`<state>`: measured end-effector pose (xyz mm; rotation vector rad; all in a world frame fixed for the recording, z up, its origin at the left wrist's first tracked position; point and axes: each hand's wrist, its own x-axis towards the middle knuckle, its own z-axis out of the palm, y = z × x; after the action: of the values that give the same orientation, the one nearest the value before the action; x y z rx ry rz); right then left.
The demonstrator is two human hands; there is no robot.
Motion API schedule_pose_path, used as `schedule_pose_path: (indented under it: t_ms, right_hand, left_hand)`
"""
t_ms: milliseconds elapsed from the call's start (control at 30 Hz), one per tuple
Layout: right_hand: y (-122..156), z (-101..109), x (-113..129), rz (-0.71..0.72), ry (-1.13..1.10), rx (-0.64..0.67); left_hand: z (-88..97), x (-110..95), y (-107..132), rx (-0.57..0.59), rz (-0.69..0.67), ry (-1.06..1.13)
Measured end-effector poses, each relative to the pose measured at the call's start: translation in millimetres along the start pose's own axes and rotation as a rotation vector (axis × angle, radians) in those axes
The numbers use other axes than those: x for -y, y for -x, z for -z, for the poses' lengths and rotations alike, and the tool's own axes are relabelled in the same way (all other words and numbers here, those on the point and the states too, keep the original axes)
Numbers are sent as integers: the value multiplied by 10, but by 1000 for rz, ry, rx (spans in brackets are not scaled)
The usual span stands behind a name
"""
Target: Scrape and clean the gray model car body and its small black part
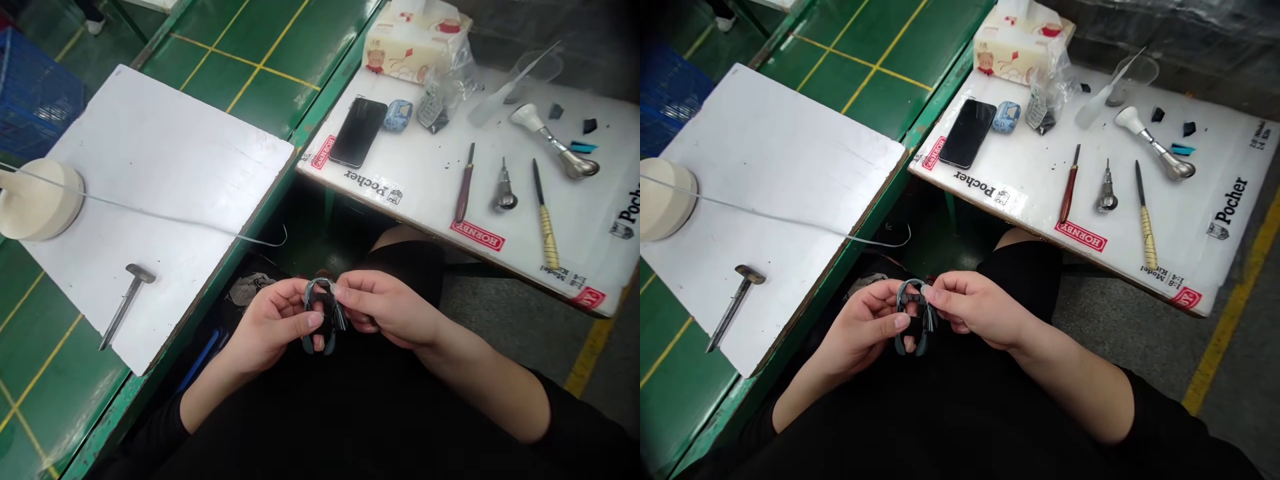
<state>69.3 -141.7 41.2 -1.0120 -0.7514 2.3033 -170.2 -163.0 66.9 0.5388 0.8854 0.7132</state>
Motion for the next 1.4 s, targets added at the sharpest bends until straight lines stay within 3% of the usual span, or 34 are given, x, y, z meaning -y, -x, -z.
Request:
schedule_pose_path:
  t_ms: [200,367,567,867,1400]
  right_hand:
    - [-23,-34,2,-20,-46,-18]
    - [-47,24,-63,72,-124,-76]
    - [-17,16,-168,72,-219,-5]
    - [16,0,-233,-50,-298,97]
    - [30,43,-329,-77,-231,166]
  left_hand:
    - [16,25,-19,-24,30,28]
    - [38,3,-76,-42,111,186]
    - [45,19,-172,-11,205,346]
    - [-61,17,-197,-19,170,264]
    - [-113,55,-68,-73,167,191]
